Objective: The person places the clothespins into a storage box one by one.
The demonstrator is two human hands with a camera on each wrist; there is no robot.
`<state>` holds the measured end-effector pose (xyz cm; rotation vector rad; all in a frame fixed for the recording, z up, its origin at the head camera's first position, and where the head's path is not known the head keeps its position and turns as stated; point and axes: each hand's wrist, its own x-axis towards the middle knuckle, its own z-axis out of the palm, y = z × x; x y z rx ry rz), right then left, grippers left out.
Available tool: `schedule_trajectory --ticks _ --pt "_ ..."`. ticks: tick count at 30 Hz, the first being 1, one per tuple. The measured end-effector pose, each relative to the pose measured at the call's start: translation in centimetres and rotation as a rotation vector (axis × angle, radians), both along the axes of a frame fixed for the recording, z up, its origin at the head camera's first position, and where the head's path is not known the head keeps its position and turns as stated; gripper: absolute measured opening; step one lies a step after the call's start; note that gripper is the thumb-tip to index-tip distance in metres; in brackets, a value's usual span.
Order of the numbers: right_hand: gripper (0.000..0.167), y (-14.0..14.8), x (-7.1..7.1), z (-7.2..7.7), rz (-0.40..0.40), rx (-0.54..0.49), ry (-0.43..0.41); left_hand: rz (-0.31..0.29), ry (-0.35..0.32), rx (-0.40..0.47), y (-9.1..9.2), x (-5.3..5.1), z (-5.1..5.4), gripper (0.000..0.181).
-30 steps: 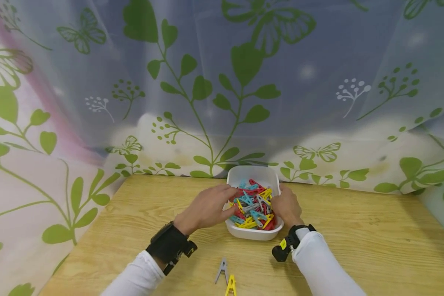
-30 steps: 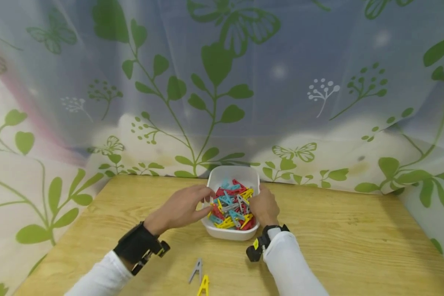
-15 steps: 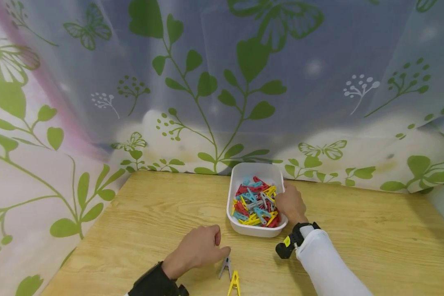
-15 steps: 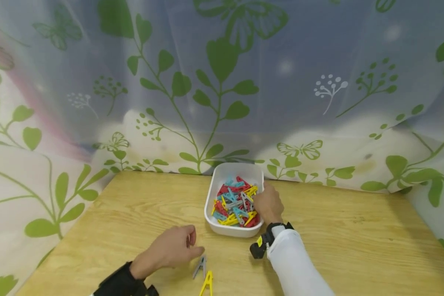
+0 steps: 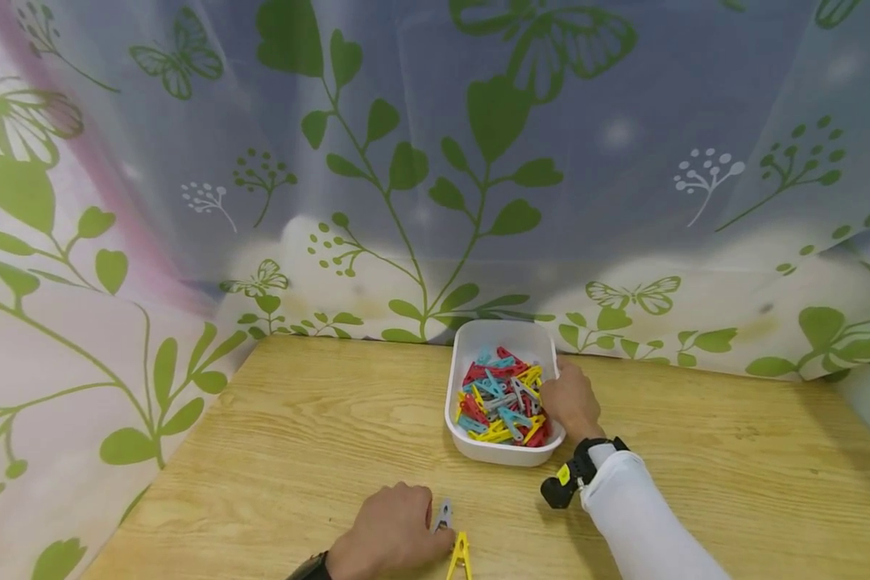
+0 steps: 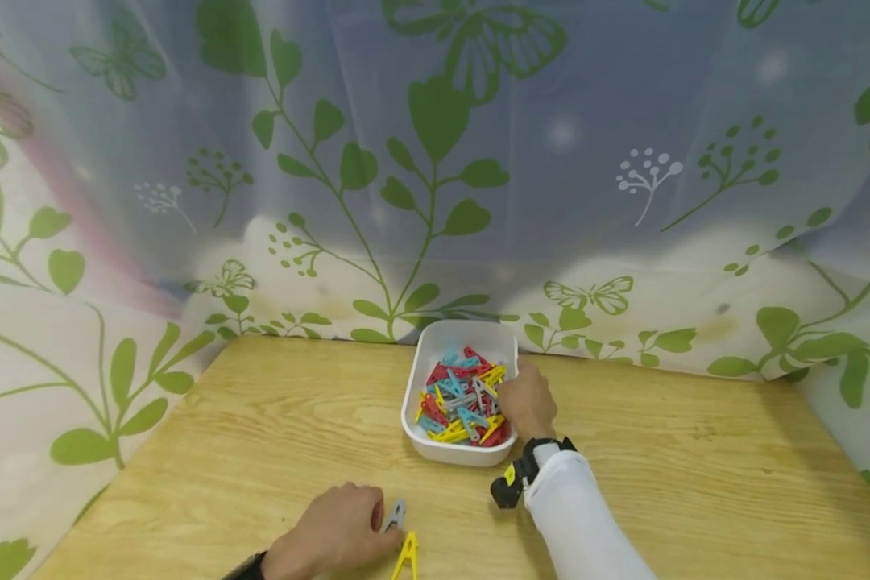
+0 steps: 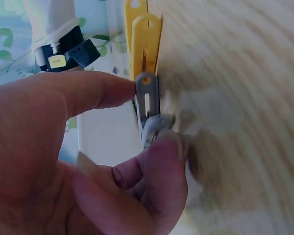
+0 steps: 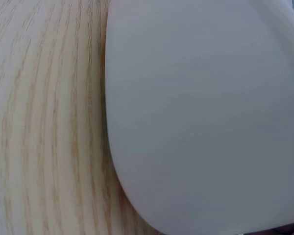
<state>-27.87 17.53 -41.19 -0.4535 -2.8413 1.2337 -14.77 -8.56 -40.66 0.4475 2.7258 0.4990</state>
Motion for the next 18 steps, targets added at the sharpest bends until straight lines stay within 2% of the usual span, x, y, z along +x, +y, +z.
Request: schedule_trajectory --ticks 5,12,18 --pt "0.050 0.07 -0.05 0.27 0.002 -0.002 0.003 0.003 0.020 -0.016 0.18 -0.04 0.14 0.025" --pt "0.051 0.40 -0.27 0.31 -0.004 -0.003 0.008 0.012 0.050 -0.073 0.73 0.01 0.77 0.029" --pt "0.050 -0.08 -0.33 -0.14 0.000 -0.006 0.004 -0.003 0.073 -0.108 0.47 0.45 0.51 0.029"
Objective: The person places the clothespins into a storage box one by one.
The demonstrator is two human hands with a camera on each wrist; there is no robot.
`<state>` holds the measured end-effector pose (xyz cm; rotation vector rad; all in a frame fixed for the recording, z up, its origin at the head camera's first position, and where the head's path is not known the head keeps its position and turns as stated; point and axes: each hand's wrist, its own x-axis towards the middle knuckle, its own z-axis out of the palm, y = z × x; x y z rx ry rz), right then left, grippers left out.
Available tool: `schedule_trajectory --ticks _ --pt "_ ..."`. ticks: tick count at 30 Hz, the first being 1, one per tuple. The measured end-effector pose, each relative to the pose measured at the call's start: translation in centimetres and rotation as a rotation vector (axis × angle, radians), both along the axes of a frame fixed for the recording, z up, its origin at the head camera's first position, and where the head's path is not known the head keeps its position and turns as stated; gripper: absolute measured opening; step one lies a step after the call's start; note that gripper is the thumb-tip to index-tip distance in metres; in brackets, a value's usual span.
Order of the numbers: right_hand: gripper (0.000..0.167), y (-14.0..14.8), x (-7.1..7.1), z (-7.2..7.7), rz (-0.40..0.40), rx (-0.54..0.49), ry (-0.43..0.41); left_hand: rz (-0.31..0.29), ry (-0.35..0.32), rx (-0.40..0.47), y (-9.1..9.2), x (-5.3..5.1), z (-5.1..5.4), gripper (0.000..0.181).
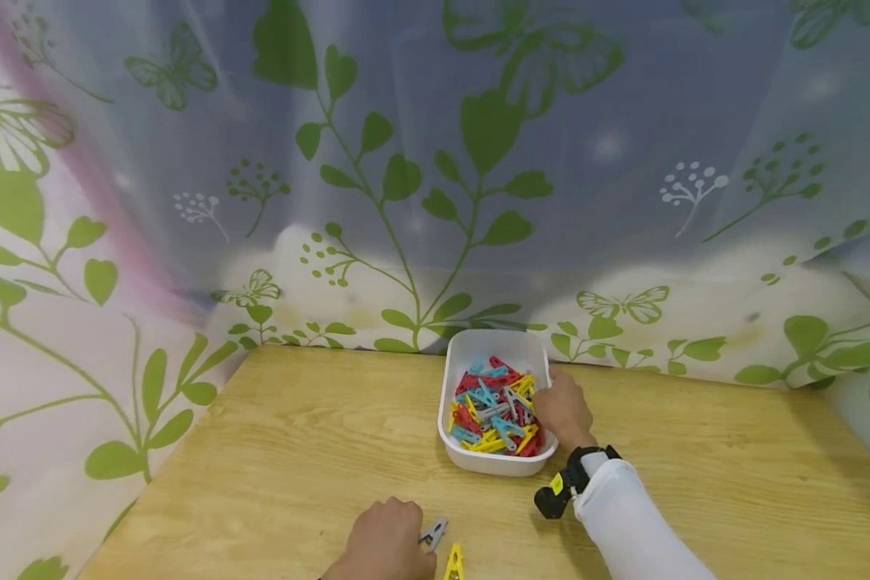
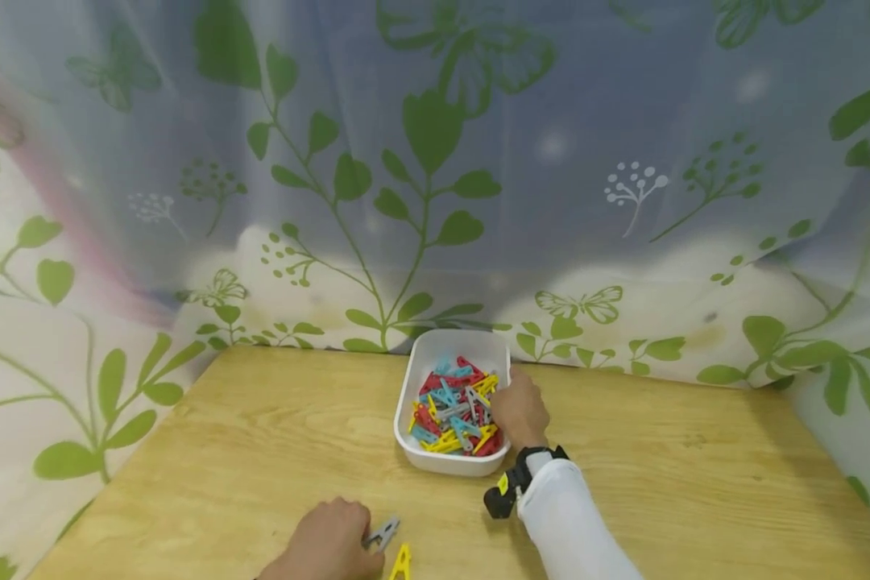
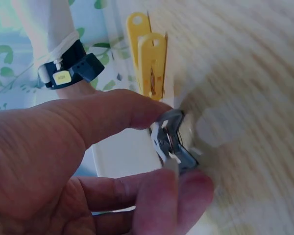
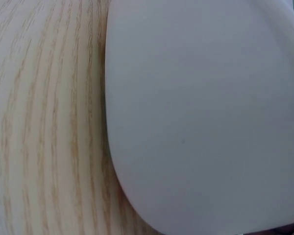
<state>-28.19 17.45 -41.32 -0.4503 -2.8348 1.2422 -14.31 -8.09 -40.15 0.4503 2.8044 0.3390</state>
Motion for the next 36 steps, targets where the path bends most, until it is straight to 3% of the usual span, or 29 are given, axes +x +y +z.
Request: schedule_trajectory --ticks 8,11,14,19,22,26,31,36 --pt "0.050 -1.1 0.2 -0.3 -0.002 -0.012 -0.001 0.034 -0.004 -0.033 -1.2 0.1 -0.3 0.029" --pt "0.050 -0.9 0.1 -0.6 -0.013 -0.012 -0.010 0.042 0.010 -0.004 -1.5 -0.2 0.3 0.027" --pt "0.050 -0.7 0.0 -0.6 -0.019 -0.009 -0.010 0.022 0.091 0.048 -1.5 -1.0 1.6 0.026" --pt "0.050 -0.3 -0.2 -0.3 -0.024 0.005 0.003 -0.035 0.296 0.089 -0.5 -3.5 4.8 0.029" --pt "0.051 -0.1 -0.3 -0.1 -0.028 0.011 0.001 -0.043 0.364 0.105 0.8 -5.6 6.6 0.035" --pt "0.051 0.0 -0.3 0.1 -0.028 0.001 0.009 -0.043 0.442 0.110 3.0 -8.3 8.1 0.049" --pt "0.051 0.1 -0.2 0.1 -0.030 -0.016 0.010 -0.046 0.527 0.138 5.7 -10.6 8.3 0.047" --pt "0.053 0.2 0.1 0.0 -0.034 -0.020 0.000 -0.021 0.619 0.136 6.8 -11.5 7.1 0.031"
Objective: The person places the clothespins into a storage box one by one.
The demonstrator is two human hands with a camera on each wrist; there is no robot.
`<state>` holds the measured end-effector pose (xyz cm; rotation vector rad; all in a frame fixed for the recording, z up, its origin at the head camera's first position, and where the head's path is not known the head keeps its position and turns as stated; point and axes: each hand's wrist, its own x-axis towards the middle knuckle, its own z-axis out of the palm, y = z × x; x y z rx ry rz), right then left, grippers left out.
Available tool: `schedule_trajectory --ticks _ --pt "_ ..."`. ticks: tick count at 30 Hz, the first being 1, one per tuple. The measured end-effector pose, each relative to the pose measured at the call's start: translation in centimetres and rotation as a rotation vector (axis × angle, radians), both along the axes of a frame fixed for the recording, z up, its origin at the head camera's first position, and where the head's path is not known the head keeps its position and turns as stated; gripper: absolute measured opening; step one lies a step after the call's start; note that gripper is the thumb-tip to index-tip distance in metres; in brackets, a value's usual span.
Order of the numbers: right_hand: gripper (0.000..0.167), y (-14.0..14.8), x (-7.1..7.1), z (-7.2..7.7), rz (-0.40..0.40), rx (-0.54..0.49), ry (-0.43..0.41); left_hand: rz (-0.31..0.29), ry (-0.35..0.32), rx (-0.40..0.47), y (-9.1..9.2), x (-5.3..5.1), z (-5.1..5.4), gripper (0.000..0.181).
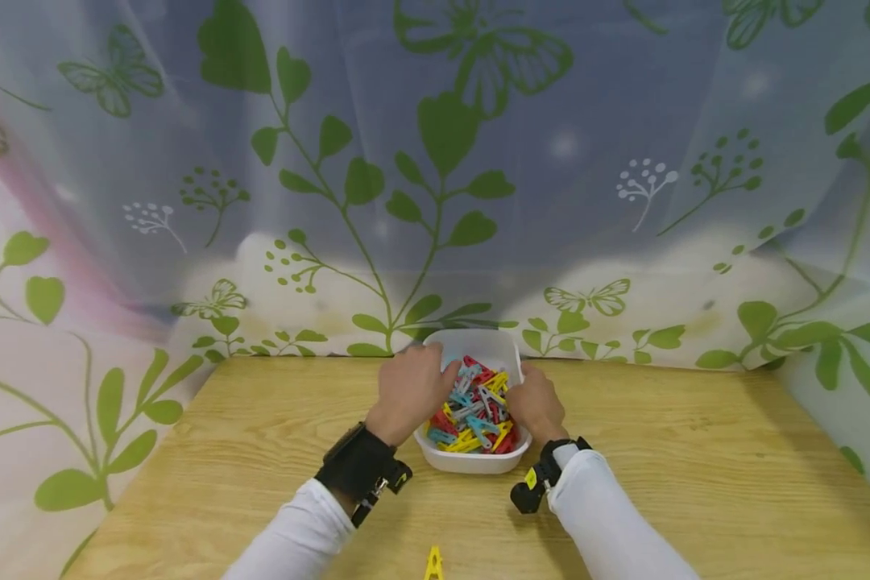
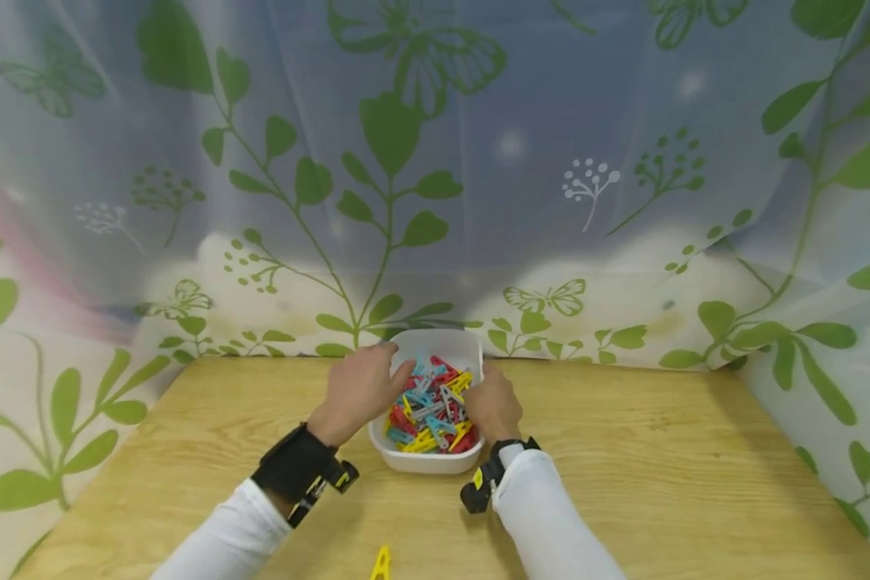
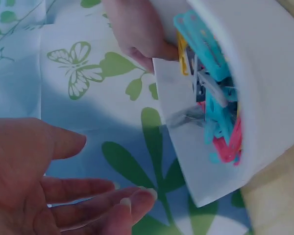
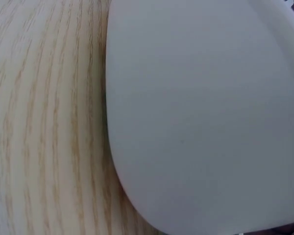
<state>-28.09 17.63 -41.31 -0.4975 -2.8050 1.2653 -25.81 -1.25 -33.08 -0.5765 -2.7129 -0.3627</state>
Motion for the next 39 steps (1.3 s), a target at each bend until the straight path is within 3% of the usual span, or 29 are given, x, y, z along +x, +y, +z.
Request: schedule_trajectory --ticks 4,9,14,17,23,25,32,35,39 --pt "0.053 -0.3 0.1 0.0 0.006 0.013 0.007 0.030 -0.046 0.019 -0.9 0.1 -0.6 0.031" --pt "0.056 -0.1 0.1 0.1 -0.001 0.032 0.022 0.013 -0.102 0.041 -1.8 0.5 -0.6 0.027" --pt "0.054 0.0 0.1 -0.3 0.008 0.021 0.009 -0.018 -0.155 0.051 -2.9 2.2 -1.1 0.025" --pt "0.053 0.0 0.1 -0.2 0.012 0.015 0.004 -0.054 -0.234 0.041 -3.8 3.8 -1.5 0.034" --pt "0.051 0.0 0.2 0.2 0.027 0.012 -0.005 -0.044 -0.576 -0.132 -5.2 9.0 -3.5 0.059" --pt "0.052 0.1 0.1 0.3 0.030 0.015 -0.005 -0.038 -0.644 -0.183 -5.2 10.4 -4.3 0.065" --pt "0.051 0.3 0.1 0.3 0.027 0.007 -0.006 0.010 -0.704 -0.279 -3.9 12.6 -6.2 0.065" --pt "0.051 0.2 0.1 0.1 0.028 0.006 -0.009 0.025 -0.694 -0.326 -3.7 13.0 -7.0 0.061" --pt "0.052 0.1 0.1 0.0 0.027 0.009 0.006 0.036 -0.715 -0.313 -3.9 13.0 -7.8 0.053"
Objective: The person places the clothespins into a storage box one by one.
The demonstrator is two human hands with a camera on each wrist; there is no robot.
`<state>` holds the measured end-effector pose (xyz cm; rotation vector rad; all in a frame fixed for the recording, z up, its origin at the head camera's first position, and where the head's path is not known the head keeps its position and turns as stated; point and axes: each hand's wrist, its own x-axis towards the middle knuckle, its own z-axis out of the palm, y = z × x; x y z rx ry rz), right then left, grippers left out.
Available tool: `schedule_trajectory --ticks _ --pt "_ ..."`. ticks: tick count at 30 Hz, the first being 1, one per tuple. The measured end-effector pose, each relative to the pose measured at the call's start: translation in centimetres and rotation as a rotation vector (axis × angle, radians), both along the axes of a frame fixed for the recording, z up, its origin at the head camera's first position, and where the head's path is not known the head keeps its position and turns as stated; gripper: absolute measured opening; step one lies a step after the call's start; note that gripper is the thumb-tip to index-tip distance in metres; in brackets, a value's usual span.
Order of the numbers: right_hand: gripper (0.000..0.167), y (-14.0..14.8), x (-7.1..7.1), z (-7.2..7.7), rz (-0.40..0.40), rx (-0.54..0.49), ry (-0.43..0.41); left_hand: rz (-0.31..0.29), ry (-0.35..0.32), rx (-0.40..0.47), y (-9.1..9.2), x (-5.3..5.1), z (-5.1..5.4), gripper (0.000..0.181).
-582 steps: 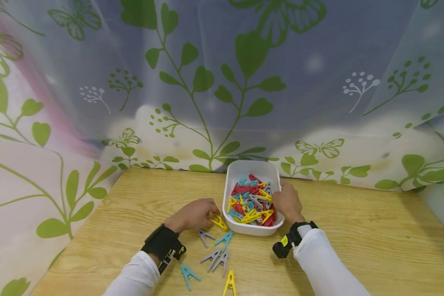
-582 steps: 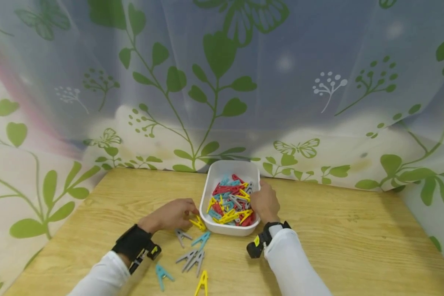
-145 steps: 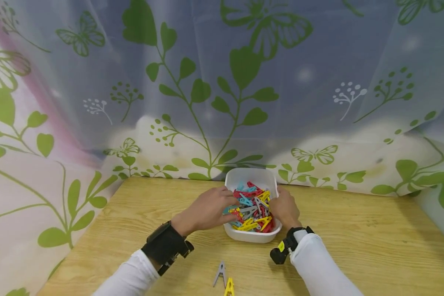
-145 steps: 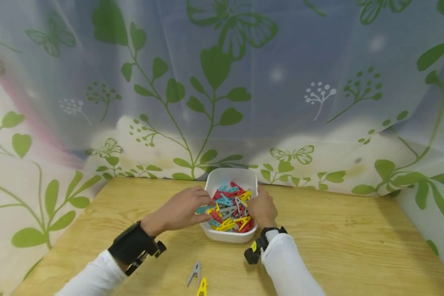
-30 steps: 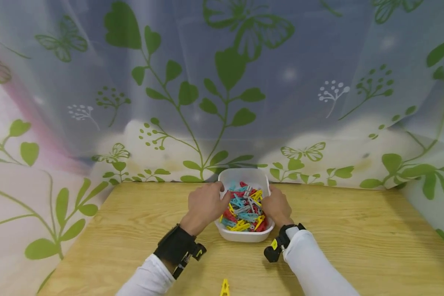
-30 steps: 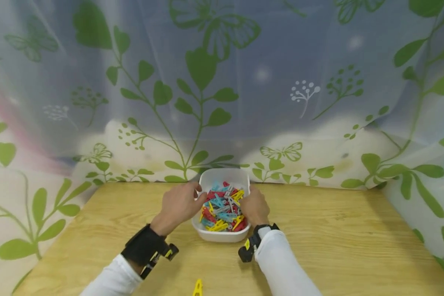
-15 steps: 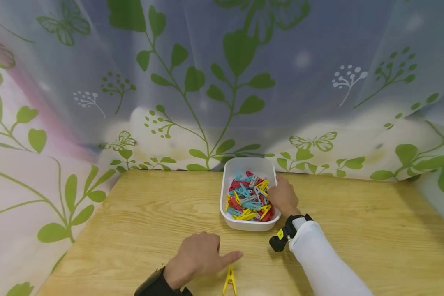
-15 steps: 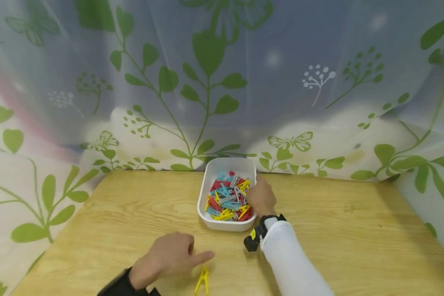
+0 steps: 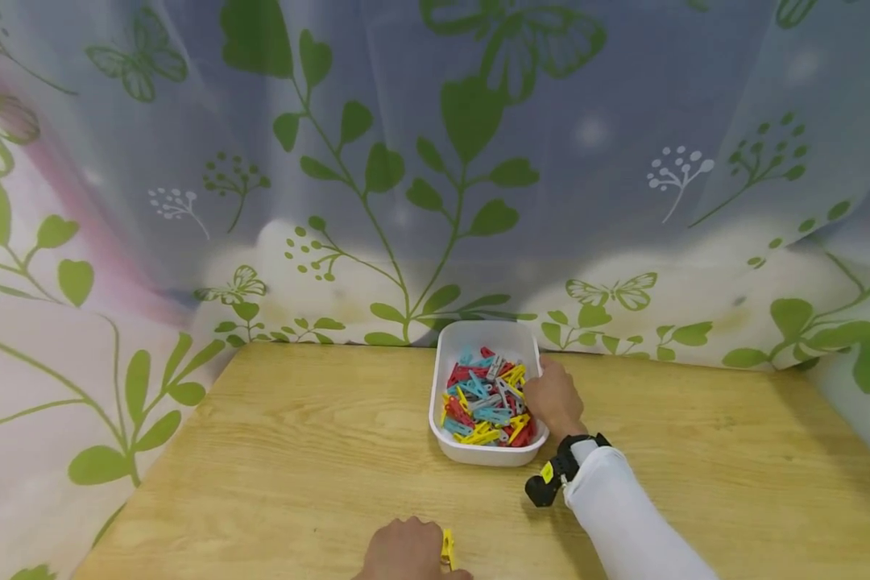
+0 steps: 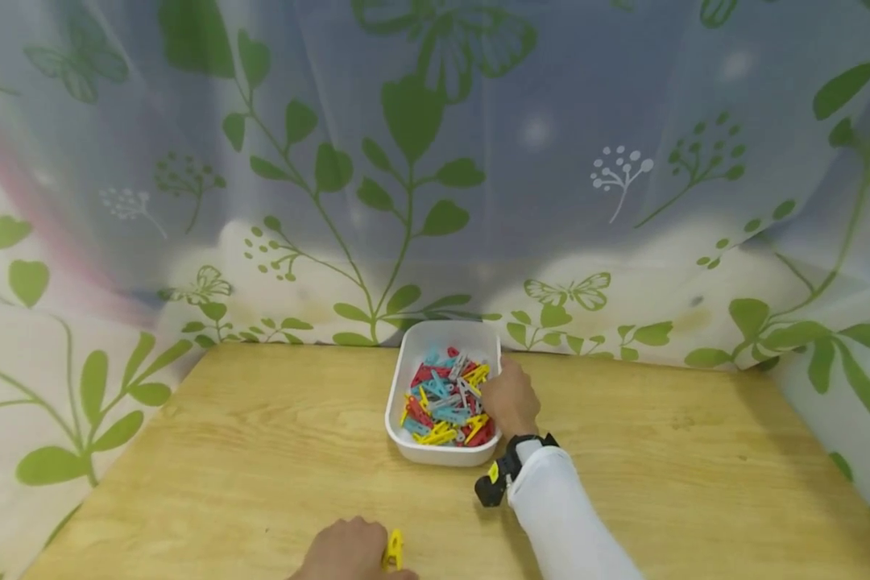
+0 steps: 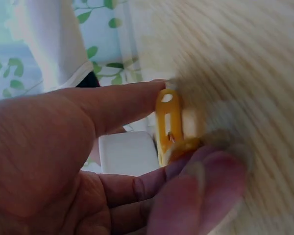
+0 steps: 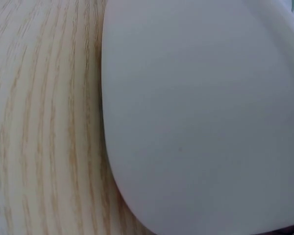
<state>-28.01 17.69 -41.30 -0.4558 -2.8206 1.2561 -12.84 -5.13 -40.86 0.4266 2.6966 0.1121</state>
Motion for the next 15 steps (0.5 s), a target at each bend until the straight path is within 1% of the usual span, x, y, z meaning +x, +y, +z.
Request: schedule_trajectory --ticks 4,7,10,12,15 --pt "0.051 0.0 0.0 -0.1 -0.003 0.002 0.000 0.020 -0.021 0.036 -0.4 -0.1 -0.3 0.041" --pt "0.051 -0.1 -0.1 0.0 -0.007 0.000 -0.004 0.024 -0.012 0.042 -0.6 -0.1 -0.2 0.034" --pt "0.051 -0.1 -0.1 -0.1 -0.011 -0.005 -0.007 0.029 -0.003 0.050 -0.9 -0.2 0.1 0.035" --pt "0.051 -0.2 -0.2 -0.1 -0.012 -0.005 -0.007 0.030 0.000 0.074 -1.1 -0.4 0.4 0.035" --pt "0.051 -0.2 -0.1 -0.2 -0.013 -0.005 -0.007 0.028 0.003 0.133 -1.4 -0.7 1.1 0.031"
